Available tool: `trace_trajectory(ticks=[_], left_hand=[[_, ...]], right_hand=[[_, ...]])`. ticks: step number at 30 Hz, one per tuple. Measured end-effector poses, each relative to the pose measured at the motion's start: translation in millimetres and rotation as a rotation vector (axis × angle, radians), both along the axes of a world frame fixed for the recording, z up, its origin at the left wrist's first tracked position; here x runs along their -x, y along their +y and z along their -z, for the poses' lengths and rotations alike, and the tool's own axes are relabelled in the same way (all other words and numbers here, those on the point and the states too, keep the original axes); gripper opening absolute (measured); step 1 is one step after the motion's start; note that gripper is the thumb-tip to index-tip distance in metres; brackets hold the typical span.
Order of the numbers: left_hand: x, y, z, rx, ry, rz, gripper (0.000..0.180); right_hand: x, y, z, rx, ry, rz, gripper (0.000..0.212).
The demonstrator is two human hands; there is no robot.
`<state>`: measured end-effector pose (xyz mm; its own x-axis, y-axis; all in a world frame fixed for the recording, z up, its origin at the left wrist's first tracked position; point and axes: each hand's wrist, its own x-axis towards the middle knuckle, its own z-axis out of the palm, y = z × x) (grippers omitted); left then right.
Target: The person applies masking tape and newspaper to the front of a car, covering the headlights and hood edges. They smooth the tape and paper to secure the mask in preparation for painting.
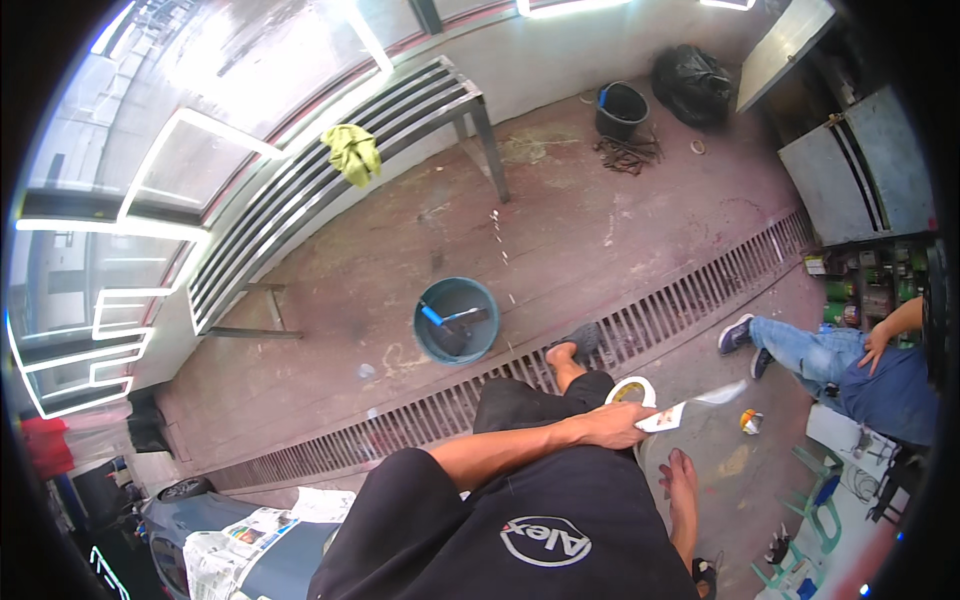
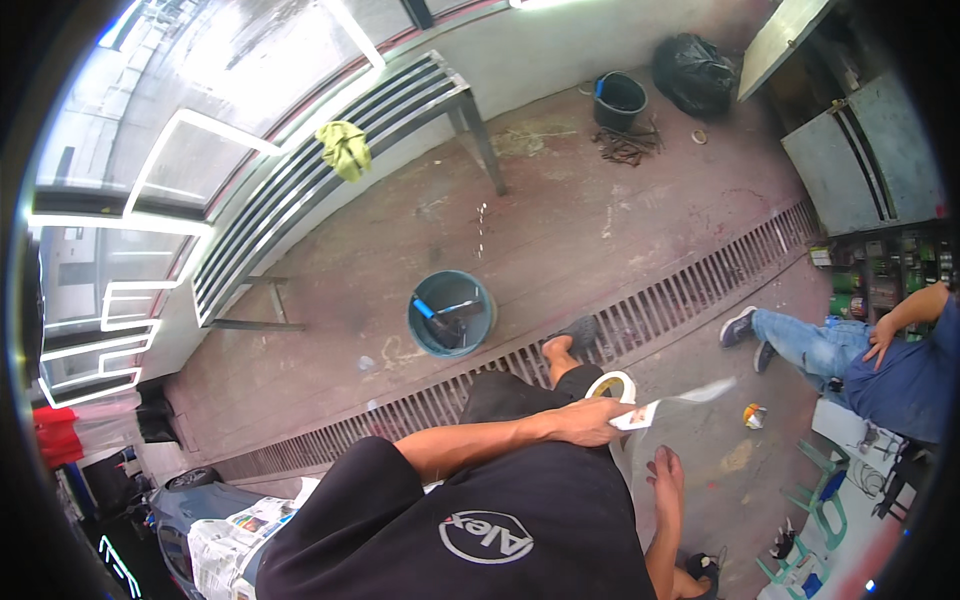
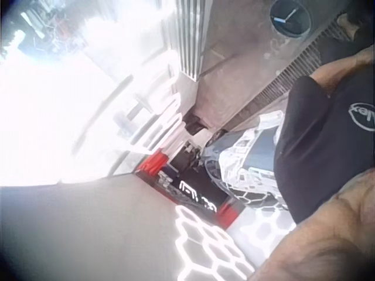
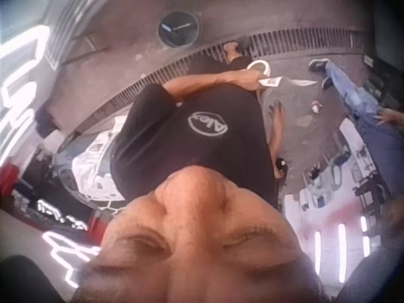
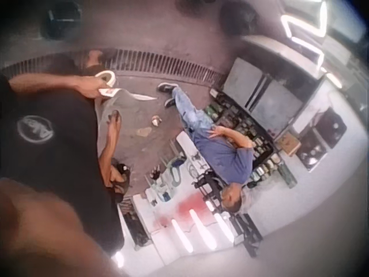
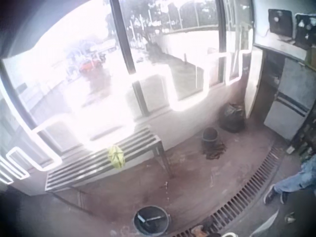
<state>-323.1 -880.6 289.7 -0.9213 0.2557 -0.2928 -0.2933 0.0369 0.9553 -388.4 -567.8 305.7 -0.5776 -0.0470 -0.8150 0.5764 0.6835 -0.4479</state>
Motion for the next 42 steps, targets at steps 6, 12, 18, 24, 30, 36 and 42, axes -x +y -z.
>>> trace_trajectory(ticks=[6, 12, 18, 24, 30, 36, 42], left_hand=[[59.5, -24.9, 14.5, -0.043, -0.051, -0.234, 0.031], [98.9, -76.7, 14.9, -0.269, -0.180, -0.417, 0.032], [160.6, -130.7, 14.0, -0.213, -0.296, -0.356, 0.043], [218.0, -153.3, 15.8, -0.196, -0.256, -0.093, 0.047], [250.5, -167.8, 75.0, -0.200, -0.552, 0.054, 0.058], [267.2, -132.7, 63.7, 0.038, -0.376, 0.235, 0.063], [241.1, -9.5, 9.2, 0.001, -0.135, 0.803, 0.050]], right_hand=[[102.2, -17.2, 46.9, 0.129, -0.185, 0.122, 0.082], [136.1, -87.5, 49.3, 0.344, -0.058, 0.255, 0.090], [123.3, -137.1, 25.6, 0.493, 0.085, 0.971, 0.090], [71.5, -157.0, 41.9, 0.744, -0.074, 1.162, 0.054], [-9.2, -194.8, 57.0, 0.565, 0.292, 1.634, 0.036], [-59.4, -188.8, 28.1, 0.190, 0.820, 1.893, 0.035], [-68.5, -192.1, -20.3, 0.122, 0.927, 1.812, 0.040]])
